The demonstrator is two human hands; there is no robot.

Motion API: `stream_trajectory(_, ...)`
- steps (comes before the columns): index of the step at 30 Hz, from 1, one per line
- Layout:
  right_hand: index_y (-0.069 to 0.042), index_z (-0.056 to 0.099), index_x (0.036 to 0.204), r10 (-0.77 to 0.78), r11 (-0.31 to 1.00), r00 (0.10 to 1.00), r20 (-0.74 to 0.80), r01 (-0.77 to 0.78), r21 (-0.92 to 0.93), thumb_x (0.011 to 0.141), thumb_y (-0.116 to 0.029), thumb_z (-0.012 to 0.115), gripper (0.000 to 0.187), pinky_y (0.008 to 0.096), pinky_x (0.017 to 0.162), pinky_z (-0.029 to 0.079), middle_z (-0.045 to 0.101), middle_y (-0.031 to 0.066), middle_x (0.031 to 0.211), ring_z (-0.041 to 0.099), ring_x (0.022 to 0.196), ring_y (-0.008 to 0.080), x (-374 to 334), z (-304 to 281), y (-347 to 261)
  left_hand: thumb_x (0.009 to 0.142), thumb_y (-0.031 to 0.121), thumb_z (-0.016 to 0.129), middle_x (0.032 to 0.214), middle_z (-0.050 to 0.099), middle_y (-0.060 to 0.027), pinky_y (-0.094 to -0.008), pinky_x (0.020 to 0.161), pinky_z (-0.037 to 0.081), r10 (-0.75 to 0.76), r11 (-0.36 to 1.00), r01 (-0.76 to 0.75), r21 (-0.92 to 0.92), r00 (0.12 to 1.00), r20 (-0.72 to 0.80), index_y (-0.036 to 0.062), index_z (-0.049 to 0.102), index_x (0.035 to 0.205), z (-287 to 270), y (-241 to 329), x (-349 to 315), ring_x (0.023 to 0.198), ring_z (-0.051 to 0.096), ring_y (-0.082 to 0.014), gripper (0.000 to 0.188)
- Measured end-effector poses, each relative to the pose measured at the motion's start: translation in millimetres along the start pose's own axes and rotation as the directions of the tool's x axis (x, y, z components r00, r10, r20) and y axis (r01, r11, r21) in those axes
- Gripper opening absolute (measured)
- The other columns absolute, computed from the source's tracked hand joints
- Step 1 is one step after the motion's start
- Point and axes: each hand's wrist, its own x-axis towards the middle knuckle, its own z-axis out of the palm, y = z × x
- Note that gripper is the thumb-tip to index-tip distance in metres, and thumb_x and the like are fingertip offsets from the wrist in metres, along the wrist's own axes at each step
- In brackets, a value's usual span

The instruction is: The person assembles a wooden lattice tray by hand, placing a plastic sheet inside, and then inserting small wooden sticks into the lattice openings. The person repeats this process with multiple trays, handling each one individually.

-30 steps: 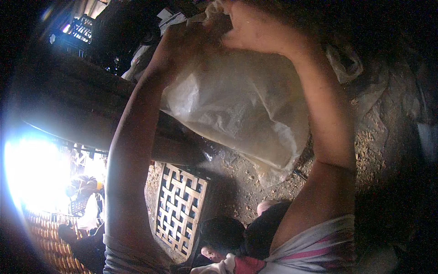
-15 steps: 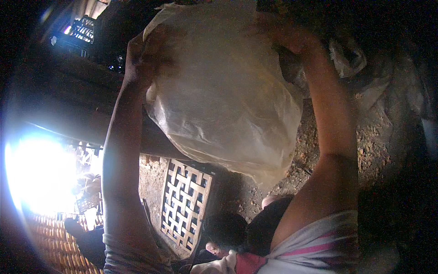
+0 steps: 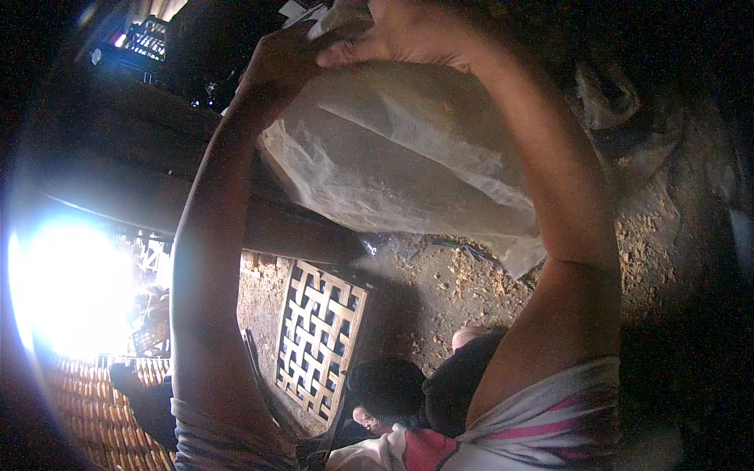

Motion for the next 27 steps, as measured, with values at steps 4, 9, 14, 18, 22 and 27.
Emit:
stream_trajectory(4,-0.001,0.056,0.112,0.18,0.922,0.984,-0.014,-0.173,-0.346,0.073,-0.03,0.076,0.053,0.0339,0.082,0.047,0.063,0.0142,0.101,0.059,0.093,0.0214,-9.5,-2.6,7.7,0.079,0.034,0.071,0.084,0.066,-0.0165,-0.0347,0.072,0.052,0.261,0.962,-0.268,-0.05,0.958,-0.116,0.0035,0.065,0.103,9.6,-19.9,4.8,0.079,0.066,-0.026,0.039)
stream_trajectory(9,-0.002,0.06,0.109,0.262,0.862,0.964,0.051,-0.21,-0.461,0.065,-0.041,0.081,0.062,0.0349,0.075,0.049,0.066,0.0172,0.095,0.064,0.085,0.0221,-25.0,-1.3,18.2,0.079,0.034,0.072,0.084,0.066,-0.0143,-0.0337,0.071,0.052,0.323,0.946,-0.324,0.019,0.934,-0.152,0.0039,0.066,0.102,15.4,-35.8,10.1,0.076,0.065,-0.0237,0.039)
stream_trajectory(14,0.0,0.057,0.116,0.312,0.91,0.902,0.298,-0.194,-0.366,0.064,-0.033,0.079,0.065,0.0372,0.078,0.05,0.067,0.017,0.099,0.064,0.085,0.0257,-28.0,2.8,49.4,0.09,0.023,0.056,0.106,0.066,-0.008,-0.0342,0.083,0.054,0.572,0.699,-0.475,0.534,0.82,-0.018,0.0203,0.067,0.108,-0.7,-70.6,13.5,0.089,0.066,-0.0227,0.021)
stream_trajectory(18,0.0,0.056,0.118,0.228,0.916,0.889,0.397,-0.057,-0.397,0.062,-0.03,0.077,0.067,0.0375,0.079,0.05,0.067,0.0164,0.102,0.065,0.088,0.0287,-50.1,-32.0,90.2,0.089,0.029,0.058,0.099,0.067,-0.0108,-0.0373,0.079,0.053,-0.054,0.997,0.06,0.048,0.99,-0.13,0.0122,0.066,0.107,-24.3,-48.3,5.7,0.083,0.066,-0.0259,0.026)
stream_trajectory(22,-0.005,0.055,0.121,0.556,0.662,0.721,0.413,-0.084,-0.745,0.062,-0.032,0.077,0.069,0.0366,0.085,0.048,0.064,0.0175,0.111,0.062,0.099,0.0302,-67.4,-97.1,76.8,0.088,0.033,0.058,0.096,0.067,-0.0132,-0.037,0.077,0.051,0.012,1.0,-0.011,0.017,0.999,-0.044,0.0071,0.065,0.106,-64.3,-56.6,7.3,0.083,0.065,-0.0262,0.033)
stream_trajectory(27,-0.002,0.056,0.12,0.597,0.566,0.791,-0.134,-0.533,-0.629,0.066,-0.043,0.079,0.072,0.0379,0.09,0.046,0.062,0.0156,0.115,0.06,0.104,0.0276,-92.6,-109.6,156.1,0.089,0.034,0.058,0.104,0.064,-0.0114,-0.0351,0.079,0.049,0.195,0.969,-0.16,0.186,0.963,-0.187,0.007,0.062,0.113,-51.1,-95.0,6.1,0.09,0.062,-0.0233,0.037)
